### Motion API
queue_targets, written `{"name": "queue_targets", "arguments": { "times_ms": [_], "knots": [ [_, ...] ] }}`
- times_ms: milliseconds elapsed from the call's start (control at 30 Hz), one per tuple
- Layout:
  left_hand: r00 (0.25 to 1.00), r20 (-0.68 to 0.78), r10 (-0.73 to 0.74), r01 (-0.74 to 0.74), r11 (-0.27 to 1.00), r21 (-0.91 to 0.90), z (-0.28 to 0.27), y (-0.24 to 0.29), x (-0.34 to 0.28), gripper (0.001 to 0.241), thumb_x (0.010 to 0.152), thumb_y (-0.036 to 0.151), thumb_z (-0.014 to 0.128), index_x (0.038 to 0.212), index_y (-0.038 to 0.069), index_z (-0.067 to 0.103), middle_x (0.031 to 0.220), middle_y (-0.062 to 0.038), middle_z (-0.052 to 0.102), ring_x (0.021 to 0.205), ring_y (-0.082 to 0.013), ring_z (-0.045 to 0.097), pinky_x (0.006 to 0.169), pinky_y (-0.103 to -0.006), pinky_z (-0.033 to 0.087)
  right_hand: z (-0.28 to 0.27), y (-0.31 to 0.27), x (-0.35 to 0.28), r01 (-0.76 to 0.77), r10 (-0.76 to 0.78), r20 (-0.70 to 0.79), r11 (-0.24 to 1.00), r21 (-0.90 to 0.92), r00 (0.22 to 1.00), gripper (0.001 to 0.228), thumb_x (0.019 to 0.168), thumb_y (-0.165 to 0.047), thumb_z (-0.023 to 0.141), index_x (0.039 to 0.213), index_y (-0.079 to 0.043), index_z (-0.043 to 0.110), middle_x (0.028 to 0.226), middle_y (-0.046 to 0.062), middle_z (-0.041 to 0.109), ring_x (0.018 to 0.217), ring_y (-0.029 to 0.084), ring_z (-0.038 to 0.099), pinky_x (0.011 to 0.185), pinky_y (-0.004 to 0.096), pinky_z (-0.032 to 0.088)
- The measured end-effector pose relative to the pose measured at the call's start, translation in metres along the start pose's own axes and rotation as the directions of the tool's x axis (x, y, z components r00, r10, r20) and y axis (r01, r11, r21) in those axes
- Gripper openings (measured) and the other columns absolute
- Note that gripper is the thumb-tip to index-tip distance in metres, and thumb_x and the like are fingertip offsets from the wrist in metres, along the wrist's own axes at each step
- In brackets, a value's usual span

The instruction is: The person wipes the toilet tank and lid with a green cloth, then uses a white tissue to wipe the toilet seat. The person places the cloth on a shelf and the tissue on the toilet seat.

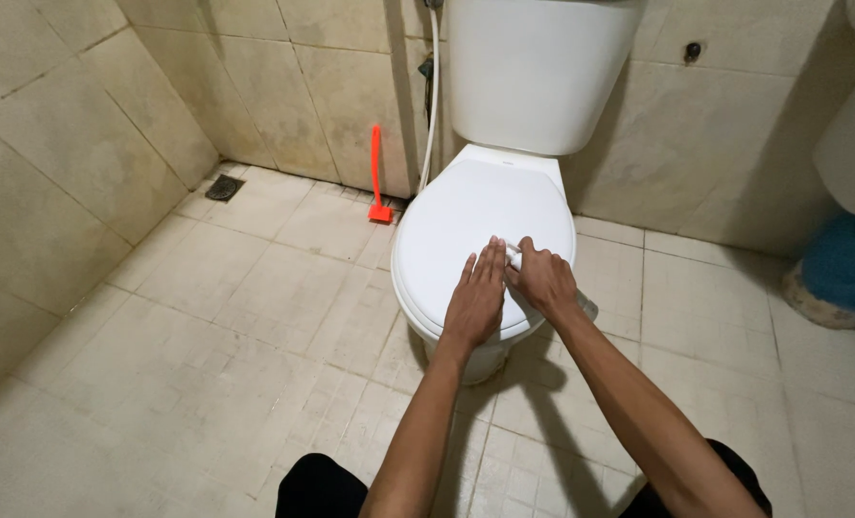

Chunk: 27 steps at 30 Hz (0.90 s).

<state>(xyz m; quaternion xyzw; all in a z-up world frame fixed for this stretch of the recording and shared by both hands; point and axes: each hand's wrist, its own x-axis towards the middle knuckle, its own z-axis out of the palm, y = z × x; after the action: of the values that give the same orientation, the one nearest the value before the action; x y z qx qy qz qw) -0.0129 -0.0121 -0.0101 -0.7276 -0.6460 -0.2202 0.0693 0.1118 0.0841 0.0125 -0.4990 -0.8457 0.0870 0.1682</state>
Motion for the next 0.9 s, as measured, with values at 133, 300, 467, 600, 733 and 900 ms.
{"name": "queue_targets", "arguments": {
  "times_ms": [133,300,467,600,733,900],
  "knots": [
    [1.0,0.022,-0.003,0.005,0.997,-0.078,0.0,0.002,-0.001,0.068,0.098,0.009,0.037,0.16,-0.005,0.013,0.168,-0.021,0.02,0.154,-0.0285,0.022,0.127,-0.0436,0.013,0.003,0.003,0.001,-0.043,0.045,0.061,0.999,-0.029,0.997,0.039,0.092,-0.033,0.071,0.108,0.001,0.061,0.071,0.022,0.072,0.066,0.035,0.075,0.061,0.046,0.061],
    [0.999,0.031,-0.009,0.009,1.0,-0.008,0.003,0.004,0.0,0.071,0.096,0.002,0.035,0.162,-0.005,0.012,0.169,-0.02,0.022,0.156,-0.0262,0.024,0.129,-0.0425,0.014,0.003,0.006,-0.002,-0.056,0.056,0.029,0.998,-0.01,0.998,0.04,0.092,-0.035,0.072,0.106,0.001,0.061,0.073,0.023,0.072,0.067,0.036,0.075,0.062,0.047,0.061],
    [1.0,0.01,0.017,-0.017,0.999,-0.03,-0.001,0.01,0.004,0.072,0.094,0.003,0.037,0.161,-0.006,0.014,0.169,-0.021,0.021,0.157,-0.0274,0.024,0.129,-0.0425,0.014,-0.007,0.003,-0.009,-0.055,0.056,-0.021,0.998,0.039,0.998,0.042,0.094,-0.038,0.07,0.115,-0.003,0.06,0.073,0.025,0.072,0.07,0.039,0.075,0.064,0.05,0.06],
    [0.999,0.007,0.032,-0.032,0.999,0.003,0.006,0.013,0.007,0.071,0.094,0.002,0.036,0.161,-0.006,0.015,0.169,-0.02,0.022,0.157,-0.0268,0.023,0.129,-0.0423,0.014,-0.012,0.006,-0.012,-0.061,0.062,-0.032,0.997,0.038,0.998,0.045,0.091,-0.037,0.07,0.12,-0.005,0.057,0.073,0.024,0.073,0.071,0.04,0.075,0.065,0.051,0.06],
    [0.999,0.013,0.035,-0.035,0.999,0.021,0.013,0.018,0.012,0.072,0.093,0.0,0.036,0.161,-0.005,0.015,0.169,-0.019,0.021,0.157,-0.0262,0.022,0.129,-0.0423,0.013,-0.014,0.016,-0.013,-0.052,0.052,-0.038,0.999,-0.013,0.998,0.044,0.091,-0.037,0.07,0.117,-0.004,0.057,0.074,0.024,0.073,0.071,0.039,0.075,0.065,0.05,0.061],
    [0.998,-0.028,0.063,-0.064,0.996,-0.054,0.018,0.025,0.012,0.07,0.096,0.003,0.038,0.161,-0.005,0.015,0.17,-0.02,0.021,0.157,-0.0271,0.022,0.129,-0.043,0.014,-0.017,0.028,-0.014,-0.057,0.055,-0.053,0.997,-0.048,0.997,0.041,0.092,-0.035,0.071,0.114,-0.003,0.058,0.072,0.023,0.073,0.068,0.04,0.074,0.063,0.051,0.06]
  ]
}}
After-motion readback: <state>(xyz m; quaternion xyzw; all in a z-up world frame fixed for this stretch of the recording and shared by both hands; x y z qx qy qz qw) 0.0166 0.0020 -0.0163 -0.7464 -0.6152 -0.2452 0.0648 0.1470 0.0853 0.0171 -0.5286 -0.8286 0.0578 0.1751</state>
